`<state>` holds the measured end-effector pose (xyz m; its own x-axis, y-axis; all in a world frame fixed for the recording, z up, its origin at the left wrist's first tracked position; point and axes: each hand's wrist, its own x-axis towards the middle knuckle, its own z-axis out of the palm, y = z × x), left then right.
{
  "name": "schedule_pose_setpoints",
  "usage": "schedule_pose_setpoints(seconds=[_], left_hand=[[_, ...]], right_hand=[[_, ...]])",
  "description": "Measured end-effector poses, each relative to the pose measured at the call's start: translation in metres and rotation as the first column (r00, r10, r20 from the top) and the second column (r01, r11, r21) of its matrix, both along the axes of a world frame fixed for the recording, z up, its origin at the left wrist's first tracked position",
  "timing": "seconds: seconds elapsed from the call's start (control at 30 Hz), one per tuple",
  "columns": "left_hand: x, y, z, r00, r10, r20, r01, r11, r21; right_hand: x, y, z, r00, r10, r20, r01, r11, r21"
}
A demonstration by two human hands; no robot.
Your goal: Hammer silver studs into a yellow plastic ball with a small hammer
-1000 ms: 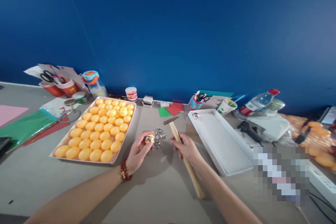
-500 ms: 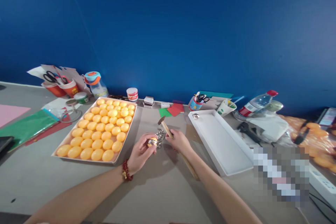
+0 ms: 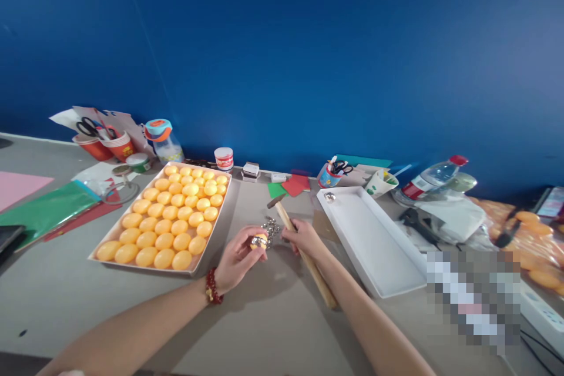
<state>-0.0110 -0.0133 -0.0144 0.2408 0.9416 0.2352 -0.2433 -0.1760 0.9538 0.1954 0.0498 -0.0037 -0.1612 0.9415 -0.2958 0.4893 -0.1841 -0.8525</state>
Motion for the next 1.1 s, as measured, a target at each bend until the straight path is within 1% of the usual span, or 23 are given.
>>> schedule_pose_setpoints(seconds=[0.13,0.3,0.47,0.6,0.67,0.73,0.8,0.87,1.0,1.1], left_hand=[[0.000,0.001,-0.002,1.000,-0.008,0.004,0.008,1.000,0.014],[0.000,0.002,-0.005,0.998,-0.045,0.032,0.044,0.999,0.032],[0.000,0.001,-0.004,0.998,-0.049,0.036,0.048,0.998,0.036],[-0.001,0.001,-0.002,1.000,-0.029,0.003,0.029,0.998,0.064],[-0.001,0.002,-0.002,1.000,-0.019,-0.019,0.020,0.998,0.063],[-0.001,0.002,-0.002,0.999,-0.013,-0.031,0.014,0.999,0.051],[-0.002,0.002,-0.002,1.000,-0.005,-0.027,0.006,0.999,0.045],[-0.001,0.002,-0.002,1.000,-0.007,-0.004,0.008,0.999,0.045],[0.000,0.002,0.002,0.995,-0.071,0.069,0.067,0.996,0.050],[0.001,0.001,0.005,0.994,-0.073,0.077,0.070,0.997,0.043]], right_hand=[[0.003,-0.001,0.001,0.984,-0.025,-0.175,0.014,0.998,-0.066],[0.003,-0.004,0.003,0.933,-0.059,-0.354,0.017,0.992,-0.122],[0.000,-0.013,0.005,0.862,-0.087,-0.499,0.014,0.989,-0.148],[-0.006,-0.023,0.010,0.806,-0.113,-0.581,0.020,0.986,-0.164],[-0.008,-0.028,0.014,0.774,-0.115,-0.623,-0.003,0.983,-0.185],[-0.011,-0.033,0.019,0.720,-0.118,-0.684,-0.049,0.974,-0.220],[-0.013,-0.038,0.024,0.683,-0.118,-0.721,-0.086,0.967,-0.240],[-0.015,-0.042,0.029,0.673,-0.113,-0.731,-0.105,0.964,-0.246],[-0.020,-0.048,0.035,0.671,-0.095,-0.735,-0.124,0.964,-0.237],[-0.024,-0.052,0.036,0.685,-0.090,-0.723,-0.113,0.967,-0.227]])
